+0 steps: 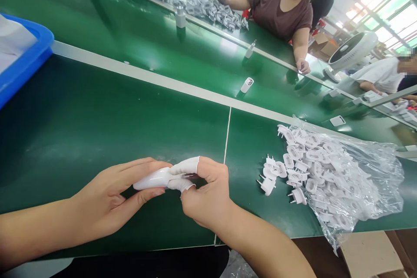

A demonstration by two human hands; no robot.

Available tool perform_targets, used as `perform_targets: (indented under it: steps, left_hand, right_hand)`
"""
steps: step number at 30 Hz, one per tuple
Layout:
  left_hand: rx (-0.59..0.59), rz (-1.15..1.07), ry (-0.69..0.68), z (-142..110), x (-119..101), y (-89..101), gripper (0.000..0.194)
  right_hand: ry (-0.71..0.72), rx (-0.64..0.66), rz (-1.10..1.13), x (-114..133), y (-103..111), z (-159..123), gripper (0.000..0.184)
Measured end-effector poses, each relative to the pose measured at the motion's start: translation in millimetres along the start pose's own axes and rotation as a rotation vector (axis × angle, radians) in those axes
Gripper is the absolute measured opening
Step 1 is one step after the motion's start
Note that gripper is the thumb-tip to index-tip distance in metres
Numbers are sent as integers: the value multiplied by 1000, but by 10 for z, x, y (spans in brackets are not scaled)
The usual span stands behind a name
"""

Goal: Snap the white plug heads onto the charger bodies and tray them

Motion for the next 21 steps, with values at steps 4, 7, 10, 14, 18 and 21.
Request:
perform_targets:
  steps: [4,7,10,14,18,21]
  left_hand:
    - [18,-174,375,-11,74,-39,26]
    - [107,-325,655,-11,173,-99,43]
    - [197,-442,767,-5,228,-138,53]
    - [252,-428,755,-19,256,-148,55]
    - [239,-289,664,-11,225,-120,58]
    - [237,-219,628,-10,189,-110,55]
  right_hand:
    - [-334,1,63,-173,33,17,20]
    - [-598,88,145,-337,15,54,42]
    - [-669,201,105,-381,-5,96,51]
    - [-651,367,-57,-334,-24,45,42]
    - [-596,485,-184,-276,-4,-31,25]
    - [-581,590,-257,-283,-29,-101,22]
Point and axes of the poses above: each hand's wrist, its own z-axis towards the middle knuckle, its own y-axis out of the back of the hand, x = y × z, the point moved 7 cm from there along z, towards the middle knuckle, and after that the axes turned 13 degrees about -x, right-handed, at the moved point
